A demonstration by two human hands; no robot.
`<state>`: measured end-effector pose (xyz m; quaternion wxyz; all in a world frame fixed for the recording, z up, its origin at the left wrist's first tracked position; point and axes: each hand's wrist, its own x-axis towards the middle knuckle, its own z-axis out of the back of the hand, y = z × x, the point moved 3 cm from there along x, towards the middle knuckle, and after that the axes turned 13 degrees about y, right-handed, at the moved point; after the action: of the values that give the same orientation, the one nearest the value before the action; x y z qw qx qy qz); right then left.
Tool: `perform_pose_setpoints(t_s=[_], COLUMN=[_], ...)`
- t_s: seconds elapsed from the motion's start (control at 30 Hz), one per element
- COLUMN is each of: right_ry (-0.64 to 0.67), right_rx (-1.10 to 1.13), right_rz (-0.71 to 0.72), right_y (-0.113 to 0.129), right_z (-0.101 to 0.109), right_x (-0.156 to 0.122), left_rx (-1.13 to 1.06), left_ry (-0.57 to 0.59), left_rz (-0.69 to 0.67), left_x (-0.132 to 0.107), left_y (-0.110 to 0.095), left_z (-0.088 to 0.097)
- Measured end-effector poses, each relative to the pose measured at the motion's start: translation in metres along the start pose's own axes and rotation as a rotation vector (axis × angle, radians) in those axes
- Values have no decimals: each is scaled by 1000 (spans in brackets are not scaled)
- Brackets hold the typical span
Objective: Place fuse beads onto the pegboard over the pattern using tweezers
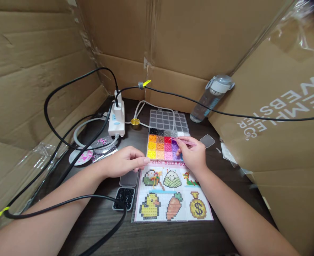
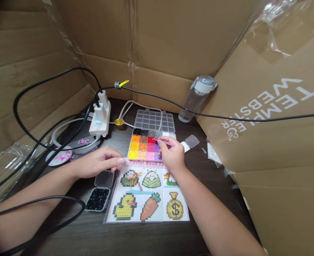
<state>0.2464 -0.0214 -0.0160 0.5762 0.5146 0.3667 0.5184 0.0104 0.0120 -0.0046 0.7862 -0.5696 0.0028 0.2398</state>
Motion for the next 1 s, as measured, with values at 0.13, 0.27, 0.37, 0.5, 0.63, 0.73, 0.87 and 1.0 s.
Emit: perform_pose_setpoints(t_s=[0.13, 0.27, 0.37, 0.5, 0.63, 0.73, 0.87, 1.0], right_ry=[-17, -52, -47, -14, -1, 2, 4, -6], right_rx=[-5, -58, -84, -135, -150, -143, -128, -106], right_rz=[-41, -35, -11, 3, 1, 4, -8, -43], right_y=[1, 0, -2, -4, -5, -6, -6, -5], right_z=[-4, -4, -4, -6, -8, -8, -8, -8], right_x=[-1, -1, 1, 4, 5, 5, 6, 5], left_rx=[-12, -16, -11, -4, 6, 12, 13, 12], left_ry=[-9, -25, -11, 7, 6, 9, 13, 19], left_rz=[1, -8, -4, 0, -11, -20, -20, -18], left_x=[0, -1, -1, 1, 1, 1, 1, 2], left_y=[-1, -2, 0, 3, 3, 4, 5, 5], left_z=[0, 1, 0, -1, -1, -1, -1, -1])
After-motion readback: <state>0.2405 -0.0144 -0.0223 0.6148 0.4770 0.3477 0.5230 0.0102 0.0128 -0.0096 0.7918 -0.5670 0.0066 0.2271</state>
